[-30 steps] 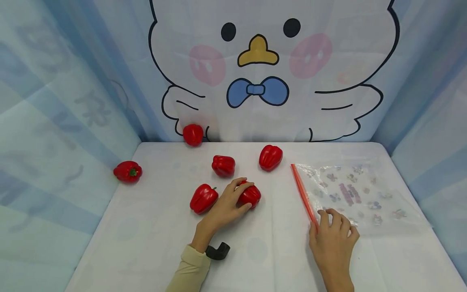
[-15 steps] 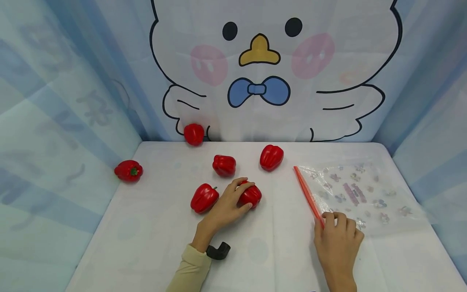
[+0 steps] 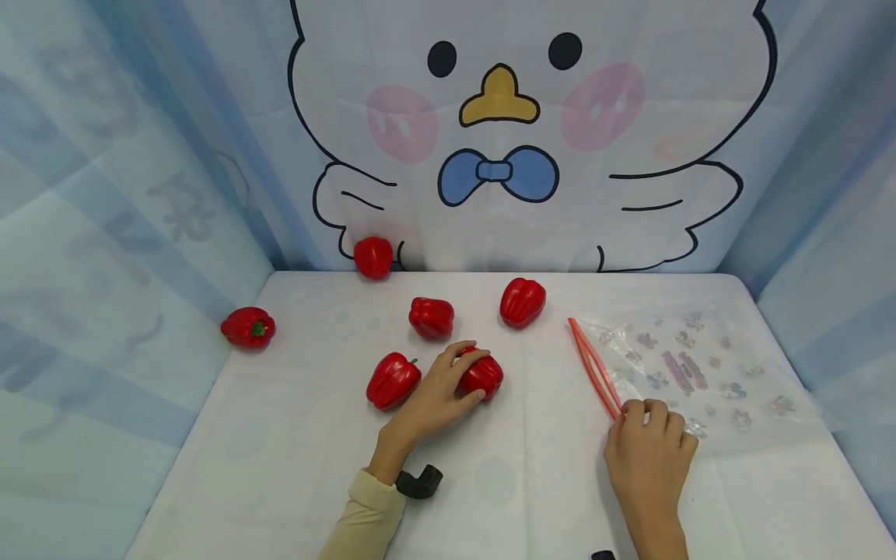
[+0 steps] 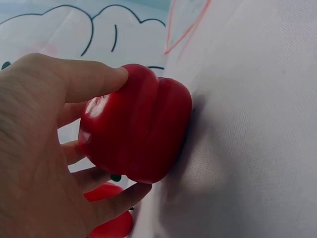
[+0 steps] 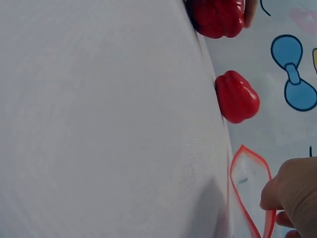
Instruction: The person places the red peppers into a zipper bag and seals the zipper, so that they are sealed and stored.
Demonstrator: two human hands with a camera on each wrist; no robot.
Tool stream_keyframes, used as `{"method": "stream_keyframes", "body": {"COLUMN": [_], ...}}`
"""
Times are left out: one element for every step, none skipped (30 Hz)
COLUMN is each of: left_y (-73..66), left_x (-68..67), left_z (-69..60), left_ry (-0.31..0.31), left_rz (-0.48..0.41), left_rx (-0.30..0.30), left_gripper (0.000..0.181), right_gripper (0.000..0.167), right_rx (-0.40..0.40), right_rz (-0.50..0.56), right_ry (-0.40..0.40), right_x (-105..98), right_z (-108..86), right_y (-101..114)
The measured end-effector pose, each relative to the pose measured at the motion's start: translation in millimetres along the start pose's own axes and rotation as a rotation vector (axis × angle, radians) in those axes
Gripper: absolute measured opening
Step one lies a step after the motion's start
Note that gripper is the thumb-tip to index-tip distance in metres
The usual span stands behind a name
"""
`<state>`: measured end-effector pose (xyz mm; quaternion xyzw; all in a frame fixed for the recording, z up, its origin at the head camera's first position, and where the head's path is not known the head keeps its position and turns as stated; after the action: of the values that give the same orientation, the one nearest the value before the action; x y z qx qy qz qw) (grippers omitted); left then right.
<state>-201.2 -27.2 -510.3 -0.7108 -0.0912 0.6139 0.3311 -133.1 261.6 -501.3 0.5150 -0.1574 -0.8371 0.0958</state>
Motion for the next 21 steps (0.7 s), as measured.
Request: {"method": "stream_keyframes", "body": {"left_y": [-0.2, -0.2, -0.3, -0.3, 0.0, 0.6, 1.1, 1.7, 2.0, 2.5, 3.0, 3.2, 3.1, 2.9, 3.1, 3.4, 3.5, 3.8, 4.1, 4.6, 5.1], "left_x": [0.3, 0.6, 0.6, 0.7, 0.8, 1.2, 1.2, 1.4, 1.4, 1.5, 1.8, 2.1, 2.1, 2.1, 2.3, 2.5, 2.8, 3.0, 3.4, 3.8, 4.4], "left_z": [0.1, 0.0, -0.1, -0.2, -0.3, -0.5, -0.4, -0.3, -0.1, 0.1, 0.2, 0.4, 0.6, 0.7, 0.9, 0.9, 1.1, 1.3, 1.5, 1.7, 1.8], "left_ry": [0.001, 0.002, 0.003, 0.004, 0.004, 0.006, 0.006, 0.007, 0.007, 0.006, 0.005, 0.005, 0.003, 0.001, -0.001, -0.001, -0.003, -0.005, -0.007, -0.01, -0.011], "left_rz": [0.0, 0.001, 0.001, -0.002, -0.004, -0.006, -0.007, -0.008, -0.007, -0.005, 0.003, 0.009, 0.016, 0.018, 0.021, 0.022, 0.019, 0.015, 0.01, 0.006, 0.001], "left_rx": [0.001, 0.003, 0.004, 0.006, 0.007, 0.008, 0.009, 0.011, 0.013, 0.014, 0.014, 0.016, 0.017, 0.019, 0.017, 0.014, 0.013, 0.011, 0.008, 0.006, 0.002], "left_gripper": [0.067, 0.067, 0.067, 0.068, 0.069, 0.07, 0.071, 0.073, 0.074, 0.075, 0.076, 0.076, 0.077, 0.077, 0.077, 0.077, 0.077, 0.077, 0.077, 0.077, 0.077], "right_gripper": [0.021, 0.02, 0.019, 0.018, 0.017, 0.017, 0.015, 0.015, 0.014, 0.013, 0.013, 0.013, 0.013, 0.014, 0.014, 0.014, 0.014, 0.015, 0.014, 0.014, 0.014], "right_rx": [-0.005, -0.008, -0.012, -0.025, -0.042, -0.06, -0.081, -0.101, -0.12, -0.139, -0.148, -0.154, -0.158, -0.158, -0.156, -0.155, -0.153, -0.154, -0.155, -0.157, -0.159], "right_rz": [0.007, 0.01, 0.013, 0.022, 0.031, 0.042, 0.057, 0.071, 0.083, 0.094, 0.1, 0.103, 0.106, 0.107, 0.106, 0.106, 0.106, 0.107, 0.109, 0.111, 0.113], "right_ry": [-0.018, -0.033, -0.049, -0.073, -0.098, -0.122, -0.149, -0.173, -0.192, -0.209, -0.217, -0.223, -0.226, -0.227, -0.227, -0.227, -0.228, -0.229, -0.233, -0.238, -0.242], "right_x": [-2, -3, -5, -6, -8, -10, -12, -13, -15, -16, -18, -18, -19, -20, -20, -21, -21, -22, -23, -24, -24], "right_z": [0.0, -0.2, -0.5, -0.7, -1.4, -1.9, -2.6, -3.3, -4.0, -4.7, -5.2, -5.5, -5.9, -5.9, -6.1, -6.2, -6.4, -6.7, -7.2, -7.7, -8.5], "right_y": [0, 1, 1, 2, 3, 4, 6, 7, 9, 11, 12, 13, 14, 14, 14, 14, 14, 15, 15, 16, 17]}}
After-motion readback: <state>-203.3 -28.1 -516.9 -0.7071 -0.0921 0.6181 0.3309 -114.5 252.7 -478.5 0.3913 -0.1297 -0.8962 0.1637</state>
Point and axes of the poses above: each hand's wrist, its own z-axis towards the middle knuckle, its own x-axis out of the palm, y = z × x, the point moved 8 cm from there along z, towards the middle knuckle, and after that the axes turned 7 degrees about z, right-handed, at the moved point
